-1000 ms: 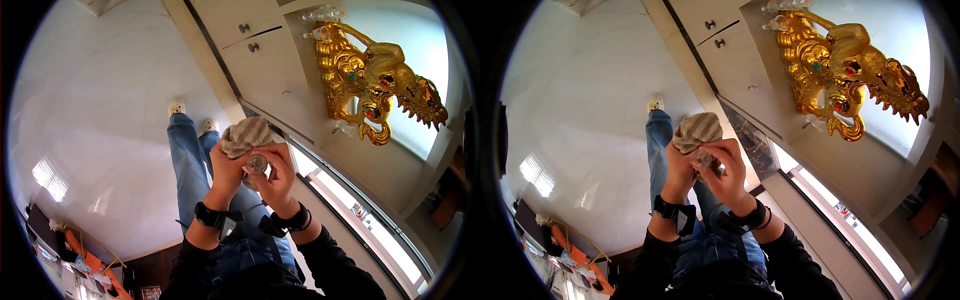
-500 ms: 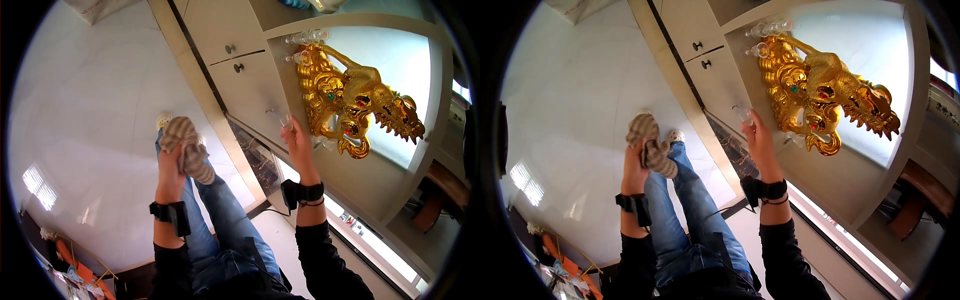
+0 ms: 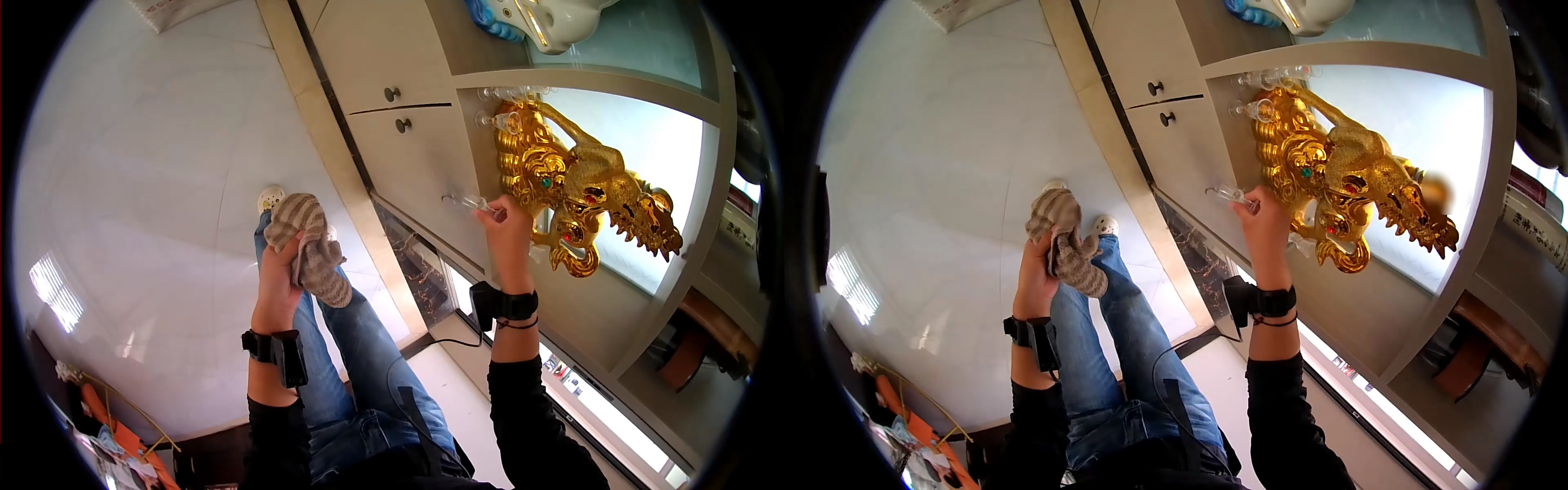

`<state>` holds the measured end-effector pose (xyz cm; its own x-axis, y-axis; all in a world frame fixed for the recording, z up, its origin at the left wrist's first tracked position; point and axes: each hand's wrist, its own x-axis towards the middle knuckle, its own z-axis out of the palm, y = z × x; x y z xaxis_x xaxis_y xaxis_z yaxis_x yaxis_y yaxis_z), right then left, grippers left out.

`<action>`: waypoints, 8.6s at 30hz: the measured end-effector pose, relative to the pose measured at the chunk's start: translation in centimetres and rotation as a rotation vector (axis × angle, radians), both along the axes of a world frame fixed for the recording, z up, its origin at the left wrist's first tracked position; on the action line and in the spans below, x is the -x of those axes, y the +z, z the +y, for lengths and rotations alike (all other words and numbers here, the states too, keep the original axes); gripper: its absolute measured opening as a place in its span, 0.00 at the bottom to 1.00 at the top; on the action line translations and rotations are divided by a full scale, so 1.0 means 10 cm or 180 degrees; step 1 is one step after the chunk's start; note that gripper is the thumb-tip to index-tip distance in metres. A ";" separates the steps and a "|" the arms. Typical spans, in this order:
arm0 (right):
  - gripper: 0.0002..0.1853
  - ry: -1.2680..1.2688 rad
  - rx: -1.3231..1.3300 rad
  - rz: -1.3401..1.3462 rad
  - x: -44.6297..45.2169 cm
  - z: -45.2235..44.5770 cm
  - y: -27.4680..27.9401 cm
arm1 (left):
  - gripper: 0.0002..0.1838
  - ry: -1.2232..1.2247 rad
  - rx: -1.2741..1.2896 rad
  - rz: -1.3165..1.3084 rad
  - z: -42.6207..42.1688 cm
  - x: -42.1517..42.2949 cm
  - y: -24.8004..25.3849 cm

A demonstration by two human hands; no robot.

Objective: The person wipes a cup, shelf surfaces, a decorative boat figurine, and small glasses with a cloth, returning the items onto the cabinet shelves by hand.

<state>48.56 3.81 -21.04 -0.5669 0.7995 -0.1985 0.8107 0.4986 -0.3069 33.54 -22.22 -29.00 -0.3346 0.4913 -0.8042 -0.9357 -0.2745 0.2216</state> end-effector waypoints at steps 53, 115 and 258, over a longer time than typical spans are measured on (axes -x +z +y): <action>0.08 -0.1752 0.5022 0.2005 -0.58 -1.08 0.08 | 0.20 -0.2653 -0.0084 0.2739 0.37 -0.65 1.04; 0.07 -0.2311 0.4822 0.2424 -0.37 -1.23 0.42 | 0.19 -0.0915 -0.1036 0.0236 0.61 -0.70 0.68; 0.14 0.0114 0.1965 0.0544 -0.36 -1.28 0.41 | 0.19 -0.1852 0.0341 0.4459 0.44 -0.72 0.94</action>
<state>52.17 -9.00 -16.94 -0.6555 0.5469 -0.5208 0.7111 0.2146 -0.6696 40.70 -17.81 -19.60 -0.6213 0.7818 -0.0519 0.0702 0.1215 0.9901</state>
